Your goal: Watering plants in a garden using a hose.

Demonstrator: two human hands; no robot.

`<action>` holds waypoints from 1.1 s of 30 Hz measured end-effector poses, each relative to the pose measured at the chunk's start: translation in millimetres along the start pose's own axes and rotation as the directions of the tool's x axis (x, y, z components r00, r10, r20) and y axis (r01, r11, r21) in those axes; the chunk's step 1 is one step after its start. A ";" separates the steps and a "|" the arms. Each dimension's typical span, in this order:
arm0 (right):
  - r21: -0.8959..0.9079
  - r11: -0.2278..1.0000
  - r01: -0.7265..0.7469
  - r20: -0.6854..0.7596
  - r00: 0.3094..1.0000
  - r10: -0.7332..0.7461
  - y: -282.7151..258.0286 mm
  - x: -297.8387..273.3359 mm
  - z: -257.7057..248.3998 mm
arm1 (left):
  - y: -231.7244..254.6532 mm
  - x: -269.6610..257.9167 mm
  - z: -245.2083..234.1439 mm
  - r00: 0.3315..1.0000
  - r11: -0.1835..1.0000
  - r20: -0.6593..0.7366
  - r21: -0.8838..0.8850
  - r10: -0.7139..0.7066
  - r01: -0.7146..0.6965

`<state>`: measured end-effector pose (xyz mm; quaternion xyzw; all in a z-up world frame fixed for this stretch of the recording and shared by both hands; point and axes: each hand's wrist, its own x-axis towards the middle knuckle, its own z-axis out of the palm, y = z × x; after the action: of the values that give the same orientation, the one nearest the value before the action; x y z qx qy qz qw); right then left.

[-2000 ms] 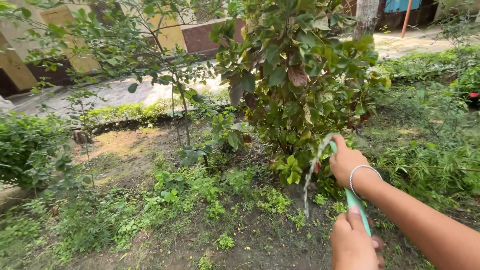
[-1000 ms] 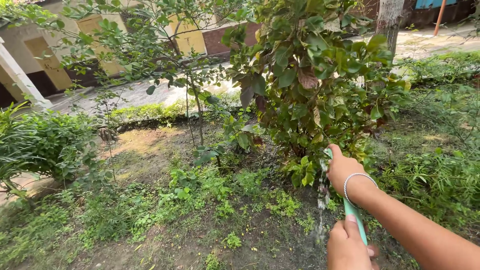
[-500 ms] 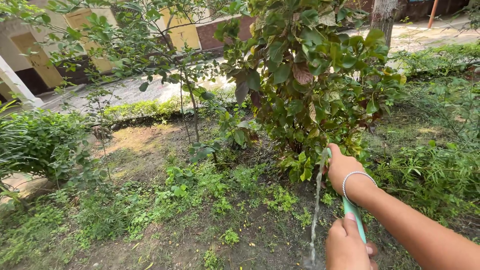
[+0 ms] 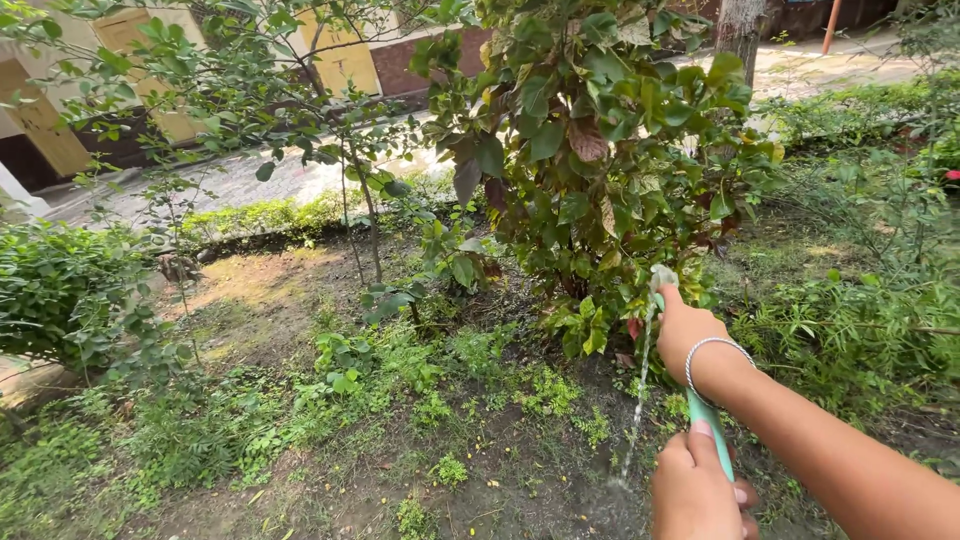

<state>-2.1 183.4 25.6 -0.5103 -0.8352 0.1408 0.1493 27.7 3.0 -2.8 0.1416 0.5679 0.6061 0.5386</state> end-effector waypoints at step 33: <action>0.031 0.999 0.030 0.041 0.999 -0.031 12.9 -39.4 -35.0 | -25.8 -13.4 34.5 0.998 1.000 -0.063 0.002 0.016 -0.016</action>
<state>39.2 156.8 48.5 -0.4922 -0.8435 0.1615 0.1417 72.5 4.7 -7.7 0.1274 0.5839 0.6143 0.5153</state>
